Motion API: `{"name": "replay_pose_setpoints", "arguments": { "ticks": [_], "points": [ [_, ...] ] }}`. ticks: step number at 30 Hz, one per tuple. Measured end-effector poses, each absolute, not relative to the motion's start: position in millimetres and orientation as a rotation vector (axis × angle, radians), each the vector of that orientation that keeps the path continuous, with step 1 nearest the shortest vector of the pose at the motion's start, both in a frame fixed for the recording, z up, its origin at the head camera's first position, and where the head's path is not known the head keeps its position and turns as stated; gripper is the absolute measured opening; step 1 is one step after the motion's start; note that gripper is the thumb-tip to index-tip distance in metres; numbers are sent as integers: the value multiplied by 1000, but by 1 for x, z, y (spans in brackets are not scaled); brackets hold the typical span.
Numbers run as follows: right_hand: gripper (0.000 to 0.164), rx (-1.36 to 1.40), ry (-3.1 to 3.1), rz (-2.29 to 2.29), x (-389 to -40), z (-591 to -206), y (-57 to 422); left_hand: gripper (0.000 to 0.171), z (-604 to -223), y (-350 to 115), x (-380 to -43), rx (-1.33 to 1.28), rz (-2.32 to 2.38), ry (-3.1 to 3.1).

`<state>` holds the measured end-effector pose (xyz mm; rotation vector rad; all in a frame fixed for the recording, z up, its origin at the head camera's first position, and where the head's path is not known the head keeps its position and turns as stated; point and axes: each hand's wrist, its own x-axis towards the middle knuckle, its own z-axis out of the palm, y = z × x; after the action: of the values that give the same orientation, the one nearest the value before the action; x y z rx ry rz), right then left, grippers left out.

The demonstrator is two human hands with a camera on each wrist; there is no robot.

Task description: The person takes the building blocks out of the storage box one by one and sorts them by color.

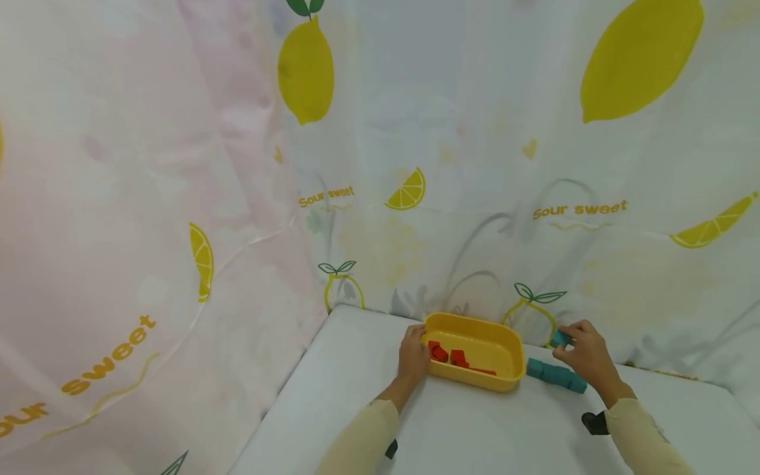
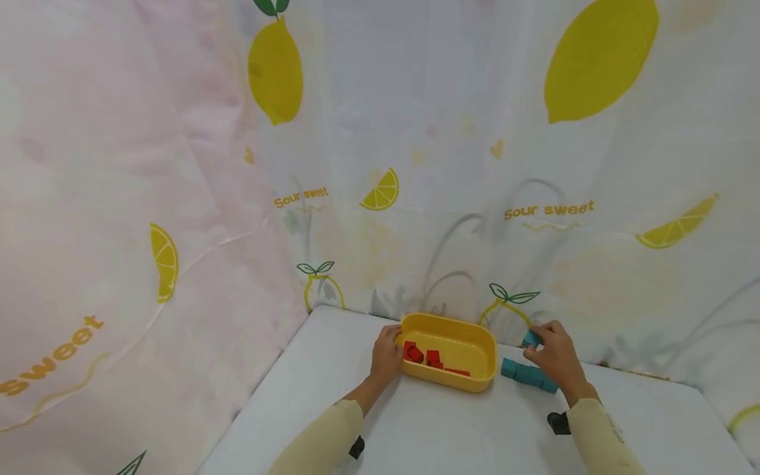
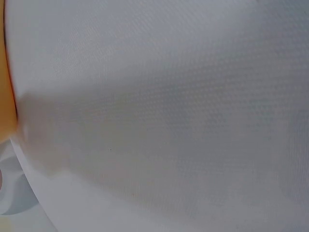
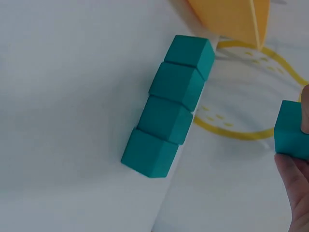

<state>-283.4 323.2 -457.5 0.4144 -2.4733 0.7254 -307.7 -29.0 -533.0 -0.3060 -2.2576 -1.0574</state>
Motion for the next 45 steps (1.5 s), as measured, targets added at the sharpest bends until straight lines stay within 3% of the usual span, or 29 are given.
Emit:
{"name": "replay_pose_setpoints", "arguments": {
  "ticks": [17, 45],
  "points": [
    [35, 165, -2761, 749, -254, -465, 380, 30, -531, -30, -310, -276, -1070, -2291],
    [32, 73, -2883, 755, -254, -500, 383, 28, -539, -29, -312, -284, -1058, -2281]
  ]
}}
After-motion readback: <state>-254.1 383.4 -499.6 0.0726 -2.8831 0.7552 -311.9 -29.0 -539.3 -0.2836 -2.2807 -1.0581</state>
